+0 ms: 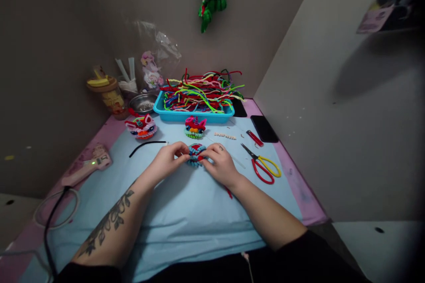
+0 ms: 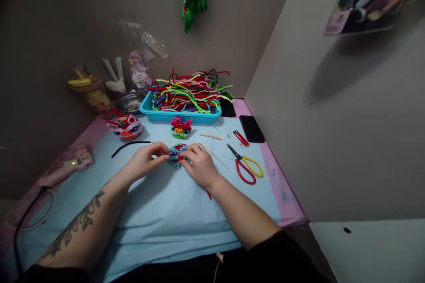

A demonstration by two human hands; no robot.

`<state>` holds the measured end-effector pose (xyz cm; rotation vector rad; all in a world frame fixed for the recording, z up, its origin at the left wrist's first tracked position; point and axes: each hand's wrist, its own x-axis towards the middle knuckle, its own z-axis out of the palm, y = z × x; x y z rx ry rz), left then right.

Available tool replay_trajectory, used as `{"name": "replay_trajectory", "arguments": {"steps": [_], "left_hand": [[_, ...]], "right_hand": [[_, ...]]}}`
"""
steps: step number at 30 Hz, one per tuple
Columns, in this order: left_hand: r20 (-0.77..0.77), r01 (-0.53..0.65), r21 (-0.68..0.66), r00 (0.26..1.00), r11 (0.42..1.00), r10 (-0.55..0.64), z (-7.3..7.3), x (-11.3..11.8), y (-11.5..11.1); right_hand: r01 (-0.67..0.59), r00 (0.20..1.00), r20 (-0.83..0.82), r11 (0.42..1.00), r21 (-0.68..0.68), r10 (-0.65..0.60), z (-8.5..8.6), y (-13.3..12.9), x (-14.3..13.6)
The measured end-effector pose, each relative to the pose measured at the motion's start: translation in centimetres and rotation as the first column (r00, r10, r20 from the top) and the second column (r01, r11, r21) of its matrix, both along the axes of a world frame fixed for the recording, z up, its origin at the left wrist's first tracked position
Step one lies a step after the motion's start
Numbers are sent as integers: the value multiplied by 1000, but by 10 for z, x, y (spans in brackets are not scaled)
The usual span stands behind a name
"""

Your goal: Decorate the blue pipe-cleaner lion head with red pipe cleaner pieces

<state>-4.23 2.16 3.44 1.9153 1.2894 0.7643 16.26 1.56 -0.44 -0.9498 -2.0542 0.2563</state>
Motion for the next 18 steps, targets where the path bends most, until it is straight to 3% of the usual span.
{"name": "replay_trajectory", "arguments": {"steps": [3, 6, 18], "left_hand": [[-178, -4, 143, 984, 990, 30, -7, -2, 1], [-271, 7, 191, 961, 982, 46, -10, -3, 1], [-293, 36, 249, 955, 968, 40, -19, 8, -2]], "right_hand": [[30, 999, 28, 999, -21, -30, -6, 4, -5], [30, 999, 21, 999, -33, -29, -10, 7, -10], [75, 997, -26, 997, -21, -75, -17, 6, -14]]}}
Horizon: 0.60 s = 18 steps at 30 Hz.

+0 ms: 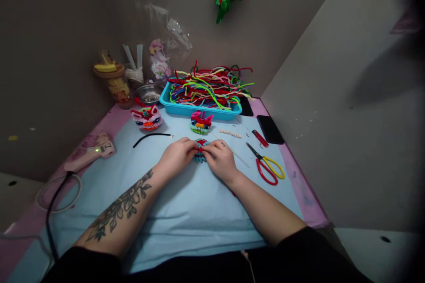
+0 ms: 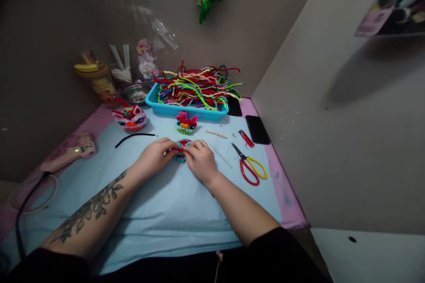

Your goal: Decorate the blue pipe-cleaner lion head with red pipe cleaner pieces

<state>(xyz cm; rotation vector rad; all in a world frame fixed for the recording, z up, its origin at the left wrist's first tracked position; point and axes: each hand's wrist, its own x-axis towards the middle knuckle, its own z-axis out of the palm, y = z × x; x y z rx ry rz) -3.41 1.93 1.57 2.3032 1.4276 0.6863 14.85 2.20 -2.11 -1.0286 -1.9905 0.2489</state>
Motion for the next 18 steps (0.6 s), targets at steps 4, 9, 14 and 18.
{"name": "replay_trajectory", "arguments": {"steps": [4, 9, 14, 18], "left_hand": [[14, 18, 50, 1000, 999, -19, -4, 3, -1], [-21, 10, 51, 1000, 999, -9, -5, 8, -2], [-14, -14, 44, 1000, 999, 14, -9, 12, -2], [-29, -35, 49, 999, 998, 36, -11, 14, -1]], "right_hand": [[10, 1000, 14, 1000, 0, -10, 0, 0, -1], [14, 999, 41, 1000, 8, -15, 1, 0, -1], [17, 999, 36, 1000, -15, -16, 3, -2, 1], [45, 996, 79, 998, -45, -42, 1, -3, 2]]}}
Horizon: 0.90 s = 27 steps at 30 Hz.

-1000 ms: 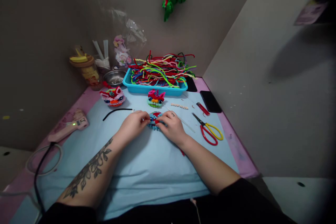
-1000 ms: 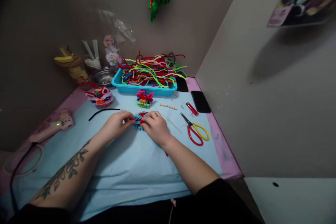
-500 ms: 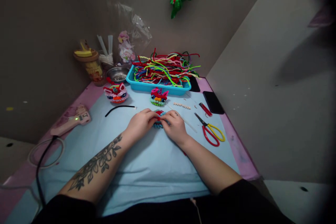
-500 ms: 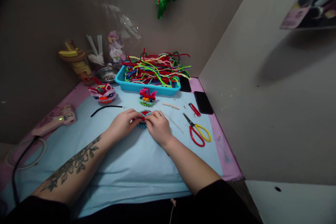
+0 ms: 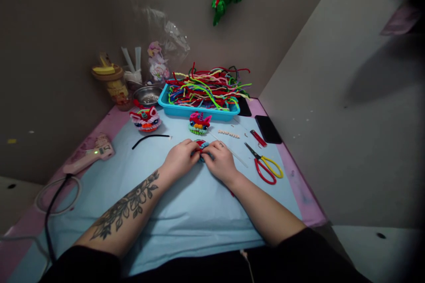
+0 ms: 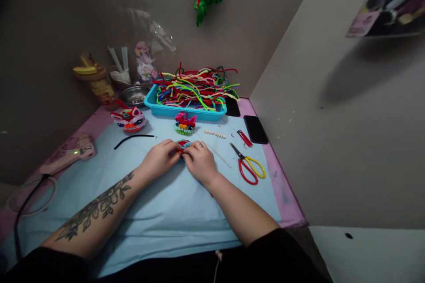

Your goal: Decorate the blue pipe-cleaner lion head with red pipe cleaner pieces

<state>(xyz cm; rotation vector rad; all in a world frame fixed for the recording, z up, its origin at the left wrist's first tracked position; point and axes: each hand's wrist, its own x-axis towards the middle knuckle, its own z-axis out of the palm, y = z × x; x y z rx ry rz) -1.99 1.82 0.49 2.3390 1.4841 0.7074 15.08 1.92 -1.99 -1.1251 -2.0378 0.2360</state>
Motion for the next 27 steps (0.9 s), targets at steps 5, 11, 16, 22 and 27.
{"name": "replay_trajectory", "arguments": {"steps": [5, 11, 16, 22, 27], "left_hand": [[-38, -35, 29, 999, 999, 36, 1, 2, 0], [-94, -41, 54, 994, 998, 46, 3, 3, -2], [-84, -26, 60, 996, 998, 31, 2, 4, -2], [154, 24, -7, 988, 1000, -22, 3, -8, 5], [178, -166, -7, 970, 986, 164, 10, -27, 15]], "right_hand": [[-17, 997, 70, 1000, 11, 16, -3, 3, 1], [-20, 995, 103, 1000, 22, 18, -1, 4, 2], [-21, 997, 74, 1000, 18, 20, -1, 4, 1], [-13, 994, -112, 999, 44, 18, 4, 4, 7], [-34, 989, -144, 998, 60, 43, 5, 2, 10]]}}
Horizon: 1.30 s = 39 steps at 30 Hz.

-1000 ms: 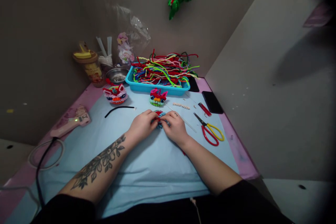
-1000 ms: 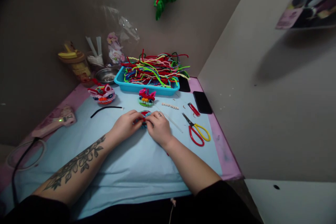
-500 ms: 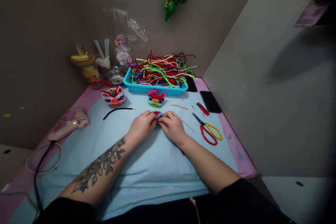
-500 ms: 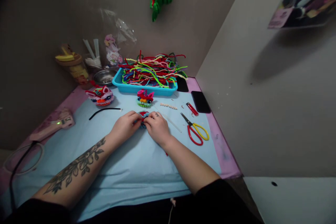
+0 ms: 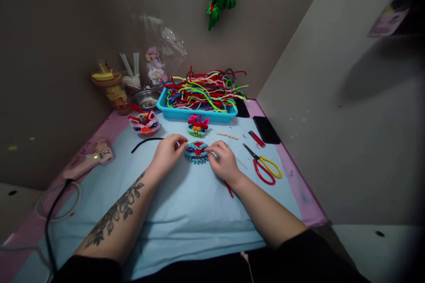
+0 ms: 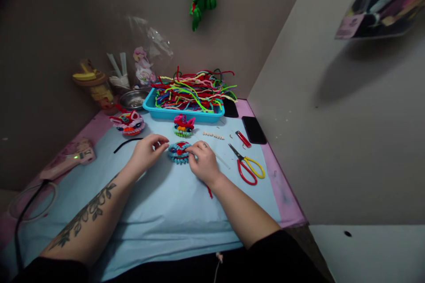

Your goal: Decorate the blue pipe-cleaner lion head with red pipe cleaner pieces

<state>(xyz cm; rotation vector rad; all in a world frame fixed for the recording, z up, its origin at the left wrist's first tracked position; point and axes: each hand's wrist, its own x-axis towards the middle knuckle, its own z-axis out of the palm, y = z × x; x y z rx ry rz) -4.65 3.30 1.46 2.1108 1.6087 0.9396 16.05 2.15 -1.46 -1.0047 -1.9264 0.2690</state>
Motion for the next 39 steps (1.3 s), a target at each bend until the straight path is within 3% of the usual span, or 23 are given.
{"name": "replay_trajectory", "arguments": {"steps": [5, 11, 15, 17, 19, 21, 24, 26, 30, 33, 35, 37, 39], "left_hand": [[-168, 0, -46, 986, 999, -7, -1, -6, 2], [-214, 1, -75, 977, 997, -17, -5, -4, 1], [-198, -25, -36, 980, 999, 17, -1, -7, 1], [-185, -64, 1, 981, 998, 63, 2, -9, 1], [-167, -102, 39, 980, 994, 107, 4, -11, 2], [-145, -120, 67, 981, 990, 129, 5, -13, 4], [-112, -112, 88, 986, 990, 122, 3, -14, 5], [-85, -108, 109, 989, 988, 118, 2, -14, 6], [-13, -153, 164, 987, 974, 158, 5, -11, 5], [76, -225, 195, 974, 955, 214, 10, -5, 0], [162, -212, 151, 969, 966, 187, 13, 5, -8], [242, -44, -1, 969, 999, 43, 14, 18, -19], [285, 203, -200, 948, 958, -142, 13, 33, -31]], "right_hand": [[14, 997, 70, 1000, -10, -13, -2, 0, -8], [-42, 994, 105, 999, 24, 39, 0, 0, -17], [3, 998, -60, 1000, -4, -3, 18, 2, -1], [83, 986, -136, 990, -115, -99, 29, 5, 18], [49, 998, -23, 955, -294, -58, 36, 8, 40], [-11, 990, 113, 861, -508, 79, 37, 12, 58], [-90, 914, 252, 767, -636, 317, 31, 15, 71], [-91, 866, 336, 777, -623, 371, 25, 15, 72], [-40, 824, 449, 826, -563, 346, 16, 15, 69], [-104, 827, 431, 851, -514, 361, 18, 13, 66], [-175, 848, 388, 882, -438, 361, 24, 11, 62], [-239, 880, 329, 918, -316, 343, 30, 8, 55], [-302, 897, 277, 935, -186, 345, 34, 3, 45]]}}
